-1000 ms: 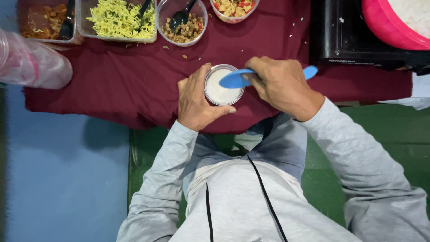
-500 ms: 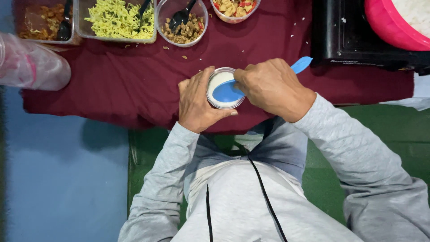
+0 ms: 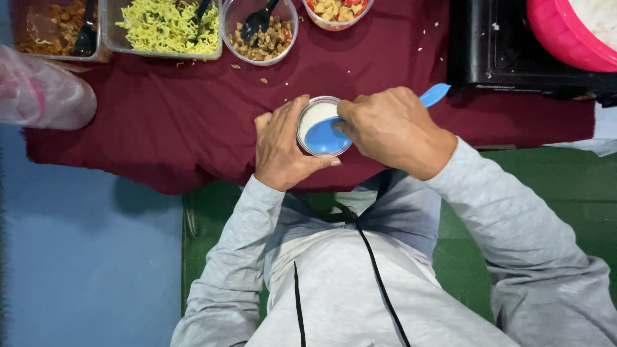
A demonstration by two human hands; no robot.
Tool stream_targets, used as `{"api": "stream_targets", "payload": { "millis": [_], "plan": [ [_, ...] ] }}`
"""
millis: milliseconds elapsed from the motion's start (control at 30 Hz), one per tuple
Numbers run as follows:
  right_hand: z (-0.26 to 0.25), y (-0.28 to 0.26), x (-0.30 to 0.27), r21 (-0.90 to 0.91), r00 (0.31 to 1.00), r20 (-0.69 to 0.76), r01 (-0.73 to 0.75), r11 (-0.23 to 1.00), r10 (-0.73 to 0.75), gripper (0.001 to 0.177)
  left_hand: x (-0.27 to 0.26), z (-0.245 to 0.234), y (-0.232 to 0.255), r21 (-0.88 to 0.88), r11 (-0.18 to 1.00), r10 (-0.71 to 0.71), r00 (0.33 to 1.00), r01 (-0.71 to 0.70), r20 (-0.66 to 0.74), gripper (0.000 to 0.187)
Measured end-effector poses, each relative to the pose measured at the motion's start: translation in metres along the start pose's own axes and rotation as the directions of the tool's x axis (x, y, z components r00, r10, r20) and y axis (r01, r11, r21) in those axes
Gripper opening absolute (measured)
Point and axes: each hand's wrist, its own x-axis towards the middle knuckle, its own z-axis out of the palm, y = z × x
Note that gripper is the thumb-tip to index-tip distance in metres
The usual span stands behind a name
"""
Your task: Stirring and scraping the contents of a small cup using a blue spatula
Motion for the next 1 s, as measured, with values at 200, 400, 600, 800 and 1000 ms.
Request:
{"api": "stream_targets", "payload": {
  "millis": [200,400,600,800,1000],
  "plan": [
    [0.012,-0.007,0.001,-0.029,0.999,-0.024,-0.025,0.999,0.025,0.015,0.000,-0.002,0.001,-0.005,1.000,-0.005,1.000,0.005,0.021,0.117],
    [0.040,0.029,-0.008,0.497,0.917,-0.030,-0.332,0.802,0.398,0.015,-0.001,-0.002,-0.001,0.029,0.999,0.026,1.000,-0.026,0.010,0.115],
    [0.083,0.044,-0.017,0.738,0.803,0.109,-0.461,0.493,0.586,0.017,0.001,-0.004,0.006,0.001,1.000,0.005,1.000,-0.005,-0.009,0.117],
    [0.062,0.017,-0.019,0.877,0.791,0.198,-0.407,0.256,0.579,0.012,-0.001,-0.003,0.008,-0.023,0.999,-0.028,0.999,0.028,-0.032,0.113],
    [0.074,0.019,-0.031,0.895,0.832,0.146,-0.341,0.286,0.535,0.008,-0.002,-0.002,0.005,-0.007,1.000,0.003,1.000,-0.003,-0.023,0.110]
  ]
}}
